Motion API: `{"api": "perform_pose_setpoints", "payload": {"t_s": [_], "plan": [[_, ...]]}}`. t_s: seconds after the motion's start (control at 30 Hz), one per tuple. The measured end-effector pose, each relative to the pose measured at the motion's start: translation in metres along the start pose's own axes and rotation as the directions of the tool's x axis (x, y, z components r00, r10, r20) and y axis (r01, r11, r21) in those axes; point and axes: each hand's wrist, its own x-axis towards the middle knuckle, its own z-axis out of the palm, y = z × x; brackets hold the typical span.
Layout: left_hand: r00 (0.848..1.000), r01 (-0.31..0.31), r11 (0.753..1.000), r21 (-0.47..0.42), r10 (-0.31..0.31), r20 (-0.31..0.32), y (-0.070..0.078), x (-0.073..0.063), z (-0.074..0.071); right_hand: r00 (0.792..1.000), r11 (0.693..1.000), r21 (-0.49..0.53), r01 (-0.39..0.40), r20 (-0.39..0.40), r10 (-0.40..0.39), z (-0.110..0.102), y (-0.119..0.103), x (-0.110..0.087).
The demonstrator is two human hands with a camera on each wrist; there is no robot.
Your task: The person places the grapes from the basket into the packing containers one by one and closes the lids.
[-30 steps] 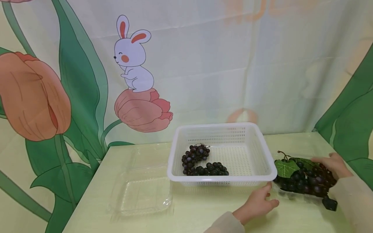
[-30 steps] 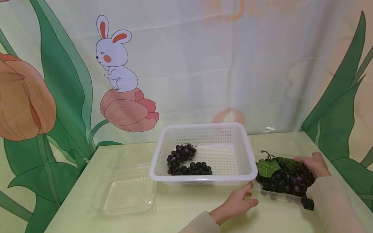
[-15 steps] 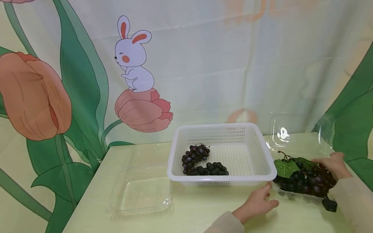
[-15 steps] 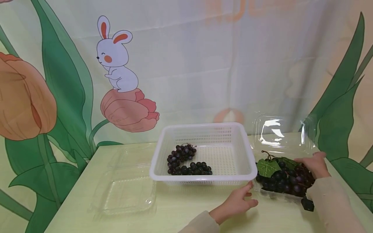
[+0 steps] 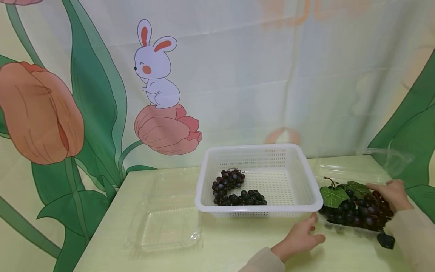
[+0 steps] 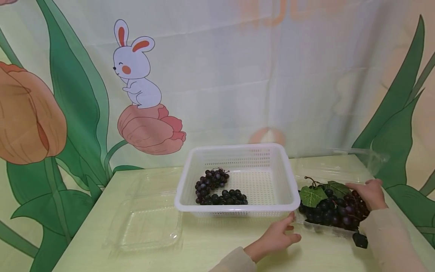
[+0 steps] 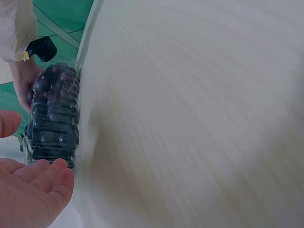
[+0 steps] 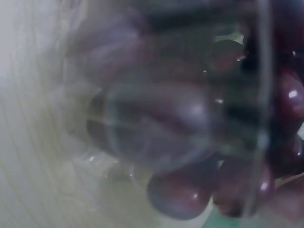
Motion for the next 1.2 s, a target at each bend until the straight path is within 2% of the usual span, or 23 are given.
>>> {"api": "perform_pose_setpoints", "payload": {"t_s": [0.23,0.37,0.6,0.83,1.03,1.2], "plan": [[0.999,0.031,0.998,-0.061,-0.029,0.036,-0.001,0.000,0.001,0.997,0.994,-0.082,0.065,-0.027,-0.068,-0.003,-0.004,-0.011],[0.998,0.042,0.997,-0.070,-0.039,0.048,-0.001,0.001,0.002,0.996,0.994,-0.073,0.082,-0.030,-0.085,-0.008,-0.004,-0.016],[0.995,0.065,0.993,-0.103,-0.057,0.083,0.000,0.002,0.001,0.999,0.999,-0.044,0.002,-0.049,-0.004,-0.010,-0.004,-0.021],[0.995,0.061,0.993,-0.101,-0.053,0.080,0.001,0.001,0.002,0.999,0.999,-0.041,-0.011,-0.054,0.009,-0.011,0.001,-0.020],[0.994,0.069,0.990,-0.122,-0.059,0.089,0.001,0.002,0.001,0.987,0.995,-0.095,0.018,-0.160,-0.033,-0.004,0.021,0.001],[0.995,0.065,0.988,-0.138,-0.054,0.082,0.000,0.002,0.000,0.983,0.986,-0.119,0.115,-0.133,-0.130,-0.010,0.055,0.036]]}}
